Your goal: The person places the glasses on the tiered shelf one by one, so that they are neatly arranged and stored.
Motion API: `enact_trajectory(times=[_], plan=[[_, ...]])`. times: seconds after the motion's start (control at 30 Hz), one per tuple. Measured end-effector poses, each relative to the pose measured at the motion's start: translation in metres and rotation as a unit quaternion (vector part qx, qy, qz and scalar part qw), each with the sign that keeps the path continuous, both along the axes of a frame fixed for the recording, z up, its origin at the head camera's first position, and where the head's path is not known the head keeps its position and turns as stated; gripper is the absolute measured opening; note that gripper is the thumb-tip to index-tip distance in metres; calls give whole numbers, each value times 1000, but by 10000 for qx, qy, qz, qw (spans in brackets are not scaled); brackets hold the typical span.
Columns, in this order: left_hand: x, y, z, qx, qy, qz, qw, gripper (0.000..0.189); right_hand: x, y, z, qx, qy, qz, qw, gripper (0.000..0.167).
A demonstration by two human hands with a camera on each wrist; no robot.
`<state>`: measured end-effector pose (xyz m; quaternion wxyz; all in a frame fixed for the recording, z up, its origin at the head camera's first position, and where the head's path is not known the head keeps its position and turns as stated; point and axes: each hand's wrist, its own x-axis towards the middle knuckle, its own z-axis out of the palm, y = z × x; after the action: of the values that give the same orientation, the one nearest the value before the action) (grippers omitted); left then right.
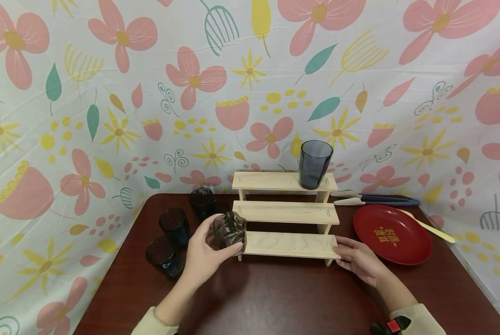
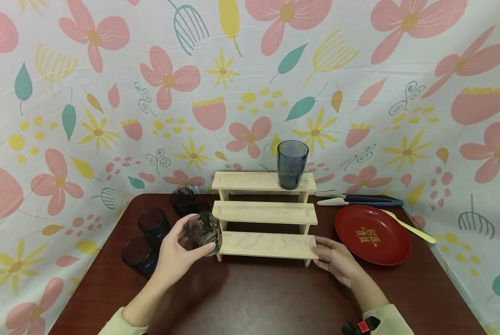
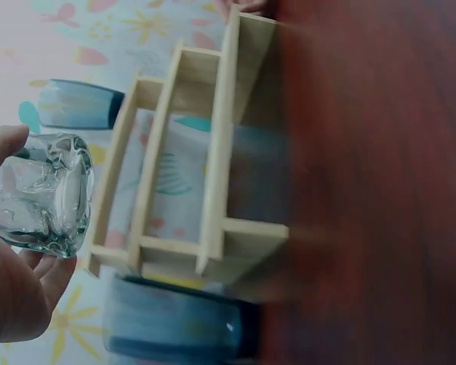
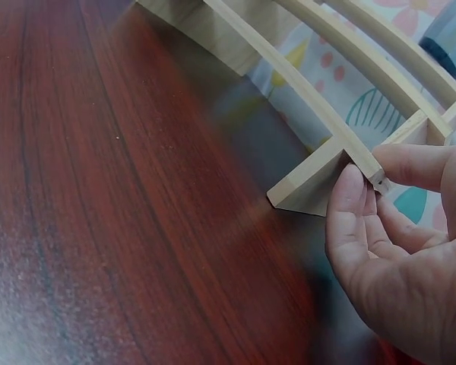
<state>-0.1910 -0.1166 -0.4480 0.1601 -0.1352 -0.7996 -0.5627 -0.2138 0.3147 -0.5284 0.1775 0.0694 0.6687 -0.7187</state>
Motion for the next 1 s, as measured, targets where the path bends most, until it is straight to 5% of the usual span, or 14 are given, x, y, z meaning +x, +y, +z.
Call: enact_trajectory(times=[0.53,1.0], plan=[[-66,54,46,136,496,-137,9986,75,1,1,0,-69,17,23,10000,73],[-122,89,69,-26,139,-47,9999,77,0,1,-1,-48,-21,0,10000,74]])
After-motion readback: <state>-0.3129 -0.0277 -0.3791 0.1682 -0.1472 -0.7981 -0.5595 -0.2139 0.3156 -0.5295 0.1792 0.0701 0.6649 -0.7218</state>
